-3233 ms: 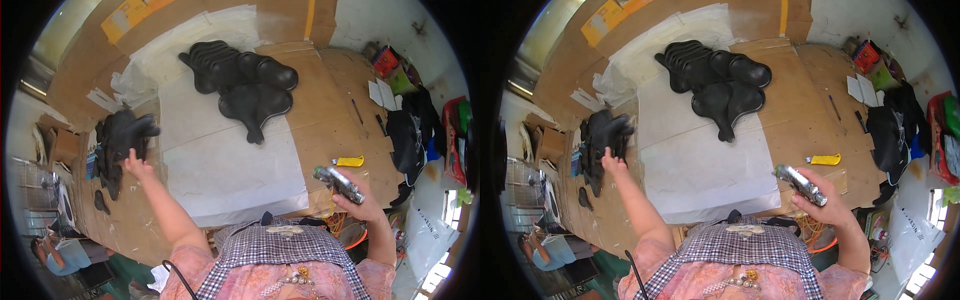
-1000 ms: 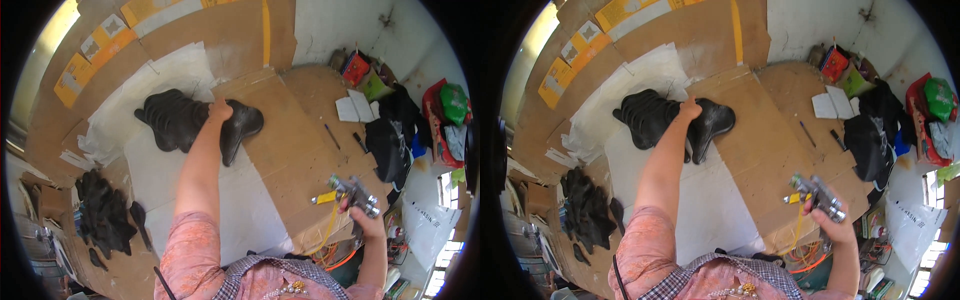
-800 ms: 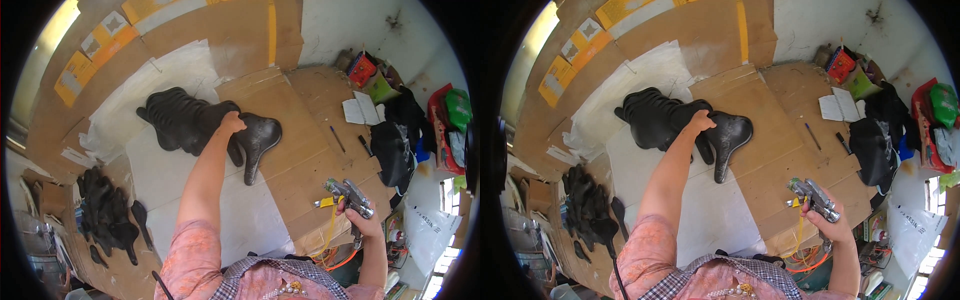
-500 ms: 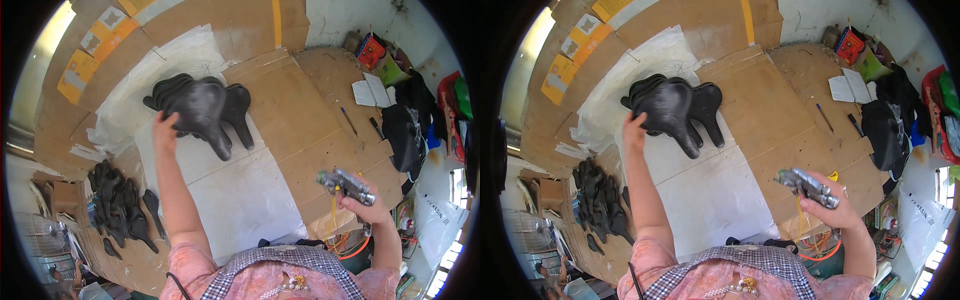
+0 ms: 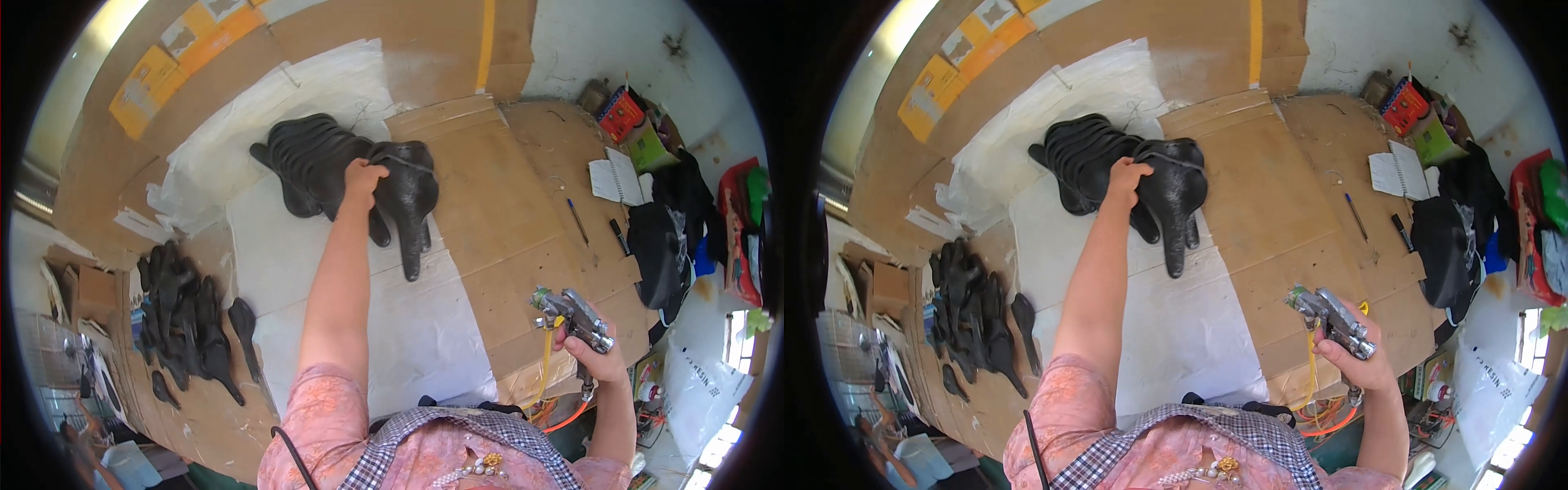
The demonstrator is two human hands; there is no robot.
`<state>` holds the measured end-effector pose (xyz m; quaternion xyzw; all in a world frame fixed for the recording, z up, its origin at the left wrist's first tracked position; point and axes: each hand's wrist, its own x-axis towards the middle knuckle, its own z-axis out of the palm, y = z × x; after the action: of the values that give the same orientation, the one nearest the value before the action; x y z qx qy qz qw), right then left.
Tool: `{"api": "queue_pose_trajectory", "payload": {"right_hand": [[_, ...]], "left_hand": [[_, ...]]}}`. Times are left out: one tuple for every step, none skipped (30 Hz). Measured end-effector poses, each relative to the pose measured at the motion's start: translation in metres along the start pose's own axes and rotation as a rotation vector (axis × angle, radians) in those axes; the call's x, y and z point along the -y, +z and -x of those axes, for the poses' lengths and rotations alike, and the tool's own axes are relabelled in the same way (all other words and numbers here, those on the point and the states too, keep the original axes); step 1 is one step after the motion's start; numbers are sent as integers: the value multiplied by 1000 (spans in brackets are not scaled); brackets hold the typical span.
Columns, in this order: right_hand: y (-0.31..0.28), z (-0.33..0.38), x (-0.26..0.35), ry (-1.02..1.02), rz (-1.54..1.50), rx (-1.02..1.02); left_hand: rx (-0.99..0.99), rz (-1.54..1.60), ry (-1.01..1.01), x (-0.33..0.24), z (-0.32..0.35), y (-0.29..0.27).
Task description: Taking bicycle seats out of a bag, arranging them on a table, and spraying them with a hand-held spray gun.
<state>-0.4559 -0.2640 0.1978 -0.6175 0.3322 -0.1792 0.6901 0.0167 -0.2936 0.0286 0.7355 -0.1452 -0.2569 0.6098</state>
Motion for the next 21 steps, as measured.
{"api": "queue_pose_trajectory", "payload": {"right_hand": [[3, 1, -1, -1, -11, 7], [6, -2, -1, -10, -22, 22], [6, -8, -4, -10, -17, 29], [7, -11, -7, 13, 26, 66], [11, -14, -7, 30, 62, 116], [16, -17, -5, 31, 57, 127], [17, -22, -3, 52, 71, 122], [22, -27, 2, 63, 84, 137], [29, -32, 12, -20, 77, 162], [34, -36, 20, -26, 70, 181], [37, -39, 26, -118, 49, 142], [40, -44, 30, -210, 25, 107], [48, -45, 39, -258, -6, 69], [49, -44, 43, -268, -9, 77], [49, -43, 44, -281, -22, 30], [48, -39, 46, -294, -29, -24], [50, -40, 44, -256, -17, -9], [49, -39, 40, -257, -9, -13], [45, -37, 32, -197, 12, 18], [44, -35, 27, -141, 25, 62], [50, -36, 26, -111, 0, 132]], "left_hand": [[29, 207, -34, -7, 11, 2], [51, 129, 10, -11, 22, -5], [18, 96, 79, -29, 45, -15], [-10, 58, 143, -42, 71, -27], [-98, 221, 214, -38, 75, -59], [-180, 384, 284, -34, 76, -100], [-155, 443, 252, -54, 98, -127], [-256, 517, 252, -56, 103, -171], [-307, 673, 289, -54, 110, -225], [-391, 792, 409, -45, 117, -272], [-445, 1004, 419, -42, 125, -295], [-781, 968, 212, -36, 137, -306], [-835, 977, 179, -17, 141, -325], [-878, 995, 143, 8, 133, -337], [-878, 811, 17, 24, 119, -325], [-865, 628, -108, 37, 102, -299], [-737, 595, -87, 49, 87, -273], [-606, 566, -70, 53, 72, -241], [-474, 452, -130, 44, 54, -197], [-371, 400, -133, 40, 33, -166], [-366, 296, -105, 43, 12, -155]]}}
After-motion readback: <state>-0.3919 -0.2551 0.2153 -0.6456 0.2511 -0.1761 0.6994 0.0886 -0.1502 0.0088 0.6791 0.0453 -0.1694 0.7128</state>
